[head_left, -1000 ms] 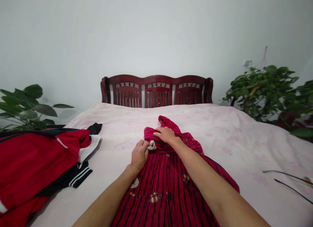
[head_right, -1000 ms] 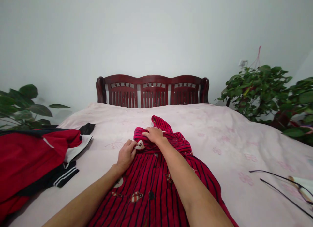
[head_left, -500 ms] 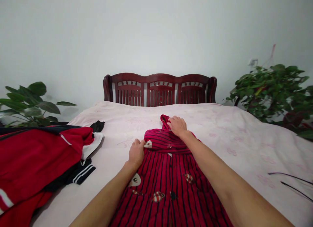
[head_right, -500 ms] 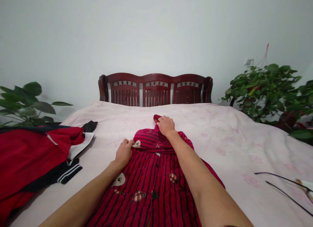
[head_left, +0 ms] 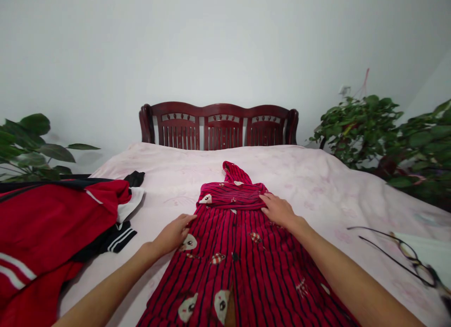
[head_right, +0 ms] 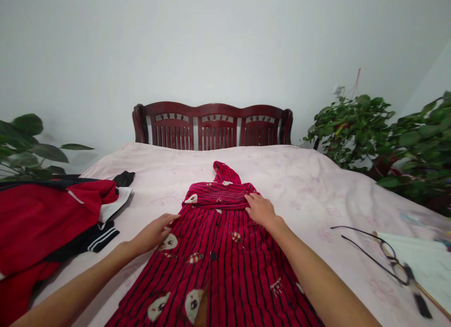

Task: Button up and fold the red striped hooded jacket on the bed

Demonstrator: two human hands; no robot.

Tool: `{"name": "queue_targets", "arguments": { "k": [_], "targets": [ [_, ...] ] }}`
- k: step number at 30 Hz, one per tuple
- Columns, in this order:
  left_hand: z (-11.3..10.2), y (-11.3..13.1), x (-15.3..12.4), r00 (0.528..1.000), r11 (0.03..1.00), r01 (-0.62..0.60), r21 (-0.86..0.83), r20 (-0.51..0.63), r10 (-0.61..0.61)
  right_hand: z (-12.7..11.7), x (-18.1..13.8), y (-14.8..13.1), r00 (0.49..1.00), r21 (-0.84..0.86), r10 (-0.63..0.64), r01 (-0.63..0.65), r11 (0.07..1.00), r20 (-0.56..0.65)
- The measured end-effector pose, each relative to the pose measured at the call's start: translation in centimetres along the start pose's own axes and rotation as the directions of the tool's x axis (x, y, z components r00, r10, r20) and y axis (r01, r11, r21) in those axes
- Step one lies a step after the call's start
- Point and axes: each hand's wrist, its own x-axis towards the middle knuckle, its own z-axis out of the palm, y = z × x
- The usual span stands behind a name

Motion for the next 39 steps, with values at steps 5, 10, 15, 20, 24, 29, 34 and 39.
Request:
{"name": "queue_targets", "arguments": {
  "k": [5,10,15,20,24,29,34,39],
  "targets": [
    [-1.5,0.2,-9.5,0.977,0.953,0.204,-0.225,0.112,-0.183,0.0,-10.3,6.3,0.964,0.369,0.218,-0.261,0.892,0.154],
    [-0.9,1.8,-15.2,0.932,0.831,0.362,-0.423,0.191,-0.308,1.5,-19.0,7.4,0.881,0.562,0.375,-0.473,0.679,0.289],
    [-1.8,6.8,-15.1,0.902,0.617,0.416,-0.668,0.221,-0.370,-1.4,-21.9,2.0,0.936,0.801,0.279,-0.331,0.499,0.212],
    [-2.5,8.9,-15.3,0.893,0.465,0.400,-0.790,0.222,-0.391,-4.1,-23.7,0.4,0.882,0.906,0.242,-0.423,0.032,0.404],
    [-0.7,5.4,-18.2,0.917,0.708,0.355,-0.610,0.082,-0.390,-2.3,-26.5,1.4,0.885,0.910,0.298,-0.401,0.101,0.357],
    [0.2,1.4,-21.7,0.989,0.952,0.101,-0.289,-0.071,-0.127,-0.5,-29.0,2.7,0.888,0.910,0.244,-0.411,0.043,0.390],
    [0.6,2.4,-22.4,0.997,0.996,-0.055,0.070,-0.042,0.058,-0.8,-29.0,3.7,0.916,0.832,0.327,-0.361,0.420,0.232],
    [1.3,7.3,-22.3,0.935,0.828,-0.263,0.496,-0.082,0.346,-3.2,-29.7,-1.4,0.997,0.341,-0.025,0.049,0.939,-0.075]
  ]
}}
